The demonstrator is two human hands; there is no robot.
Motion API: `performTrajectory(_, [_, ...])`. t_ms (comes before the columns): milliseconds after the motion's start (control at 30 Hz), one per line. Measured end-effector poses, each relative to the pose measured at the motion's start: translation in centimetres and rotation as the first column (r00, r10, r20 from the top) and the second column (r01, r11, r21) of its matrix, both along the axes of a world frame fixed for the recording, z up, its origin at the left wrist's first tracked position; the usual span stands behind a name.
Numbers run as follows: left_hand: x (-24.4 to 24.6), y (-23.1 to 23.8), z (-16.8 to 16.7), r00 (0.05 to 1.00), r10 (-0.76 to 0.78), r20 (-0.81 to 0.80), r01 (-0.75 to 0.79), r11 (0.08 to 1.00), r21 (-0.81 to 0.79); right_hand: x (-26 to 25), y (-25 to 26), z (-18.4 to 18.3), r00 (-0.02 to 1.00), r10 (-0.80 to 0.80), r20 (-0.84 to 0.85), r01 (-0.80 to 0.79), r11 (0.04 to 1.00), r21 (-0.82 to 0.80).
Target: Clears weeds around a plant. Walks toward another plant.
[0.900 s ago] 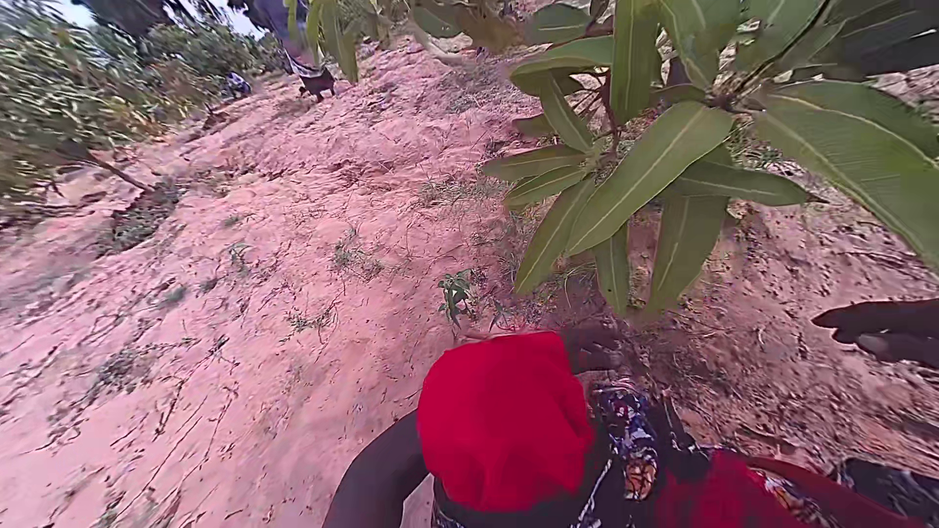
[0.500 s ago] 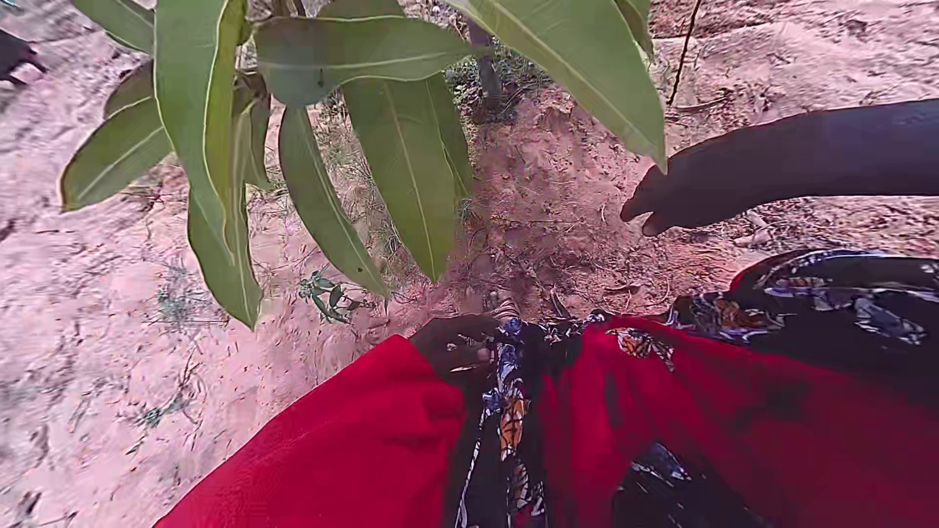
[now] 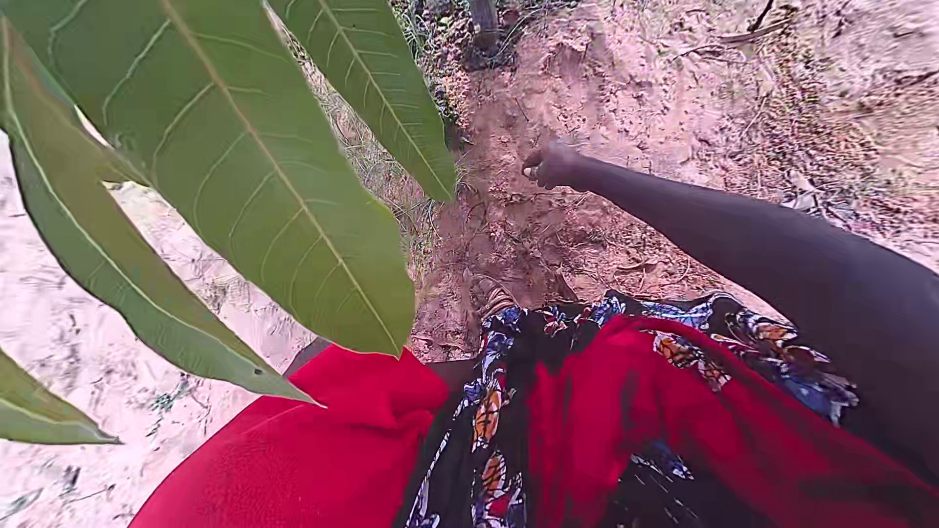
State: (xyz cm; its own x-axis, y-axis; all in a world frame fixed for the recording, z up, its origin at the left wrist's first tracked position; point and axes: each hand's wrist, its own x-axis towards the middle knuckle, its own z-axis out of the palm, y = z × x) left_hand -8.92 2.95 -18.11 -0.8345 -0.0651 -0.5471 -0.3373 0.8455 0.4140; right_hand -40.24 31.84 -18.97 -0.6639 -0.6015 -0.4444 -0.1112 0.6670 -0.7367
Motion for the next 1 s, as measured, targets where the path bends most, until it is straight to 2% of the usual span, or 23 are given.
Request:
performTrajectory(33, [-2.4,3.7,4.4,0.968,0.087,0.234,-0.071,0.995,-0.073,-0.2,-0.8,-1.6,0.994,-0.081,0.07,0.085,0.994,-0.063])
performTrajectory(67, [-4.4,6.0,7.8,0.938,0.087,0.334,-0.056,0.993,-0.101,-0.2,-1.8,-2.4,0.977,-0.139,0.162,0.159,0.98,-0.117])
performTrajectory(100, [-5.2,6.0,9.4,0.965,-0.039,0.26,0.056,0.997,-0.059,-0.1,-2.8,-2.8,0.952,-0.183,0.244,0.228,0.959,-0.17])
performTrajectory(133, [-5.4,4.3,9.1,0.981,-0.188,0.041,0.188,0.982,0.009,0.2,-3.9,-3.0,0.927,-0.215,0.307,0.289,0.931,-0.222])
performTrajectory(167, [-6.5,3.1,8.5,0.955,-0.279,-0.103,0.284,0.958,0.041,0.5,-5.0,-3.0,0.903,-0.229,0.363,0.338,0.902,-0.27])
performTrajectory(233, [-10.9,6.3,10.4,0.975,-0.22,0.006,0.218,0.968,0.122,0.6,-7.0,-3.8,0.871,-0.217,0.441,0.394,0.845,-0.363])
performTrajectory(300, [-15.5,7.5,7.6,0.955,-0.257,-0.147,0.289,0.92,0.265,0.3,-8.7,-5.9,0.839,-0.206,0.503,0.458,0.768,-0.449])
performTrajectory(333, [-17.9,7.7,5.6,0.931,-0.283,-0.231,0.335,0.912,0.235,0.4,-9.1,-6.8,0.803,-0.234,0.548,0.522,0.72,-0.457])
performTrajectory(400, [-21.7,8.7,2.6,0.911,-0.313,-0.267,0.303,0.95,-0.078,1.3,-8.8,-7.8,0.74,-0.303,0.601,0.616,0.664,-0.424])
performTrajectory(467, [-24.3,9.1,0.0,0.945,-0.272,-0.181,0.174,0.887,-0.427,2.1,-8.0,-8.7,0.753,-0.343,0.562,0.602,0.705,-0.375])
performTrajectory(533, [-24.8,8.6,-2.0,0.972,-0.189,-0.137,0.087,0.838,-0.538,2.6,-7.3,-8.7,0.766,-0.354,0.537,0.568,0.764,-0.306])
performTrajectory(600, [-23.9,7.6,-3.0,0.983,-0.153,-0.104,0.077,0.848,-0.525,3.3,-6.5,-7.8,0.777,-0.322,0.541,0.52,0.812,-0.264])
performTrajectory(667, [-23.9,7.0,-3.3,0.984,-0.126,-0.126,0.043,0.856,-0.516,3.2,-6.2,-7.1,0.772,-0.304,0.559,0.51,0.82,-0.258])
performTrajectory(767, [-24.5,7.1,-3.2,0.986,-0.045,-0.162,-0.039,0.876,-0.481,2.4,-7.1,-7.1,0.745,-0.308,0.592,0.567,0.76,-0.318])
performTrajectory(833, [-25.2,7.5,-2.2,0.989,-0.041,-0.142,-0.034,0.873,-0.486,1.8,-8.4,-6.9,0.714,-0.29,0.637,0.607,0.709,-0.358])
performTrajectory(900, [-25.7,7.8,-0.6,0.995,-0.052,-0.087,0.003,0.873,-0.487,1.3,-10.0,-6.6,0.638,-0.283,0.716,0.664,0.674,-0.325])
performTrajectory(1000, [-26.0,8.3,1.1,1.0,-0.006,-0.011,0.001,0.904,-0.427,0.9,-11.3,-5.2,0.427,-0.333,0.84,0.748,0.652,-0.122])
